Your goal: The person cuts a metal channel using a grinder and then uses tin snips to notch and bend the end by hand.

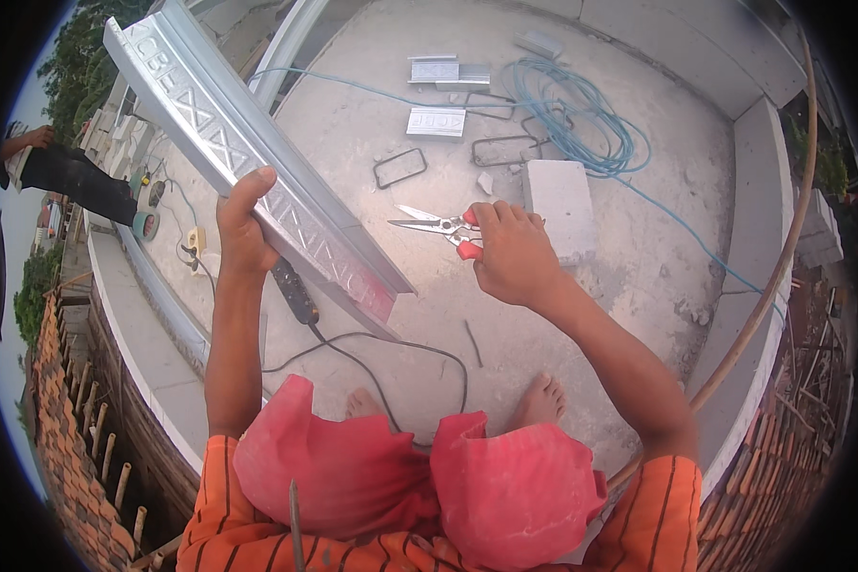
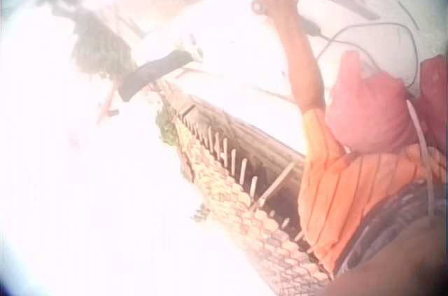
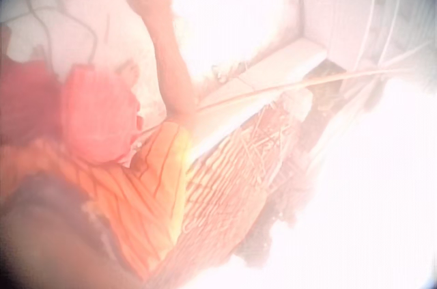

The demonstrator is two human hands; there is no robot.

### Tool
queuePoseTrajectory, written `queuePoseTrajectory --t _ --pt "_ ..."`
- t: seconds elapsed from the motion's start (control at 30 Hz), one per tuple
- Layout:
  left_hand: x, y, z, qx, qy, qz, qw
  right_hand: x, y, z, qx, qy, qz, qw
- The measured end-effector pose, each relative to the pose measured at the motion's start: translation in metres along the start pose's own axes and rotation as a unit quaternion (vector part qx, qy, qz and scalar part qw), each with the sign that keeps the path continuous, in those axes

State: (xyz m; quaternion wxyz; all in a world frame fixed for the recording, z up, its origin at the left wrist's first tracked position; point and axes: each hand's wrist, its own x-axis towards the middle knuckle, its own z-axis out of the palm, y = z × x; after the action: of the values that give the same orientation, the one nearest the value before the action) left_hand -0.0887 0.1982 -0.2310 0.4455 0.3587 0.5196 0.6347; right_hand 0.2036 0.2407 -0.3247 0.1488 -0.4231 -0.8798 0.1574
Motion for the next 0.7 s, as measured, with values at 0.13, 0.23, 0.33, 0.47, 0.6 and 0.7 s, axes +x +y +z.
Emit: queuePoseTrajectory --t 0.13,0.23,0.33,0.47,0.6,0.7 --pt "0.001 -0.013 0.003 -0.018 0.05 0.03 0.998 0.001 -0.024 0.003 0.009 0.059 -0.004 0.998" --pt "-0.001 -0.019 0.01 -0.002 0.055 0.064 0.996 0.003 -0.031 0.01 0.014 0.06 0.001 0.998" --pt "-0.003 -0.02 0.011 0.003 0.046 0.077 0.996 0.006 -0.04 0.013 0.011 0.048 0.012 0.999" --pt "-0.005 -0.02 0.014 -0.008 0.052 0.08 0.995 0.007 -0.043 0.019 0.036 0.026 0.018 0.999" --pt "-0.006 -0.02 0.01 -0.015 0.045 0.074 0.996 0.008 -0.045 0.02 0.073 -0.017 0.039 0.996" --pt "-0.009 -0.018 0.011 -0.027 0.041 0.057 0.997 0.006 -0.046 0.019 0.076 -0.013 0.039 0.996"
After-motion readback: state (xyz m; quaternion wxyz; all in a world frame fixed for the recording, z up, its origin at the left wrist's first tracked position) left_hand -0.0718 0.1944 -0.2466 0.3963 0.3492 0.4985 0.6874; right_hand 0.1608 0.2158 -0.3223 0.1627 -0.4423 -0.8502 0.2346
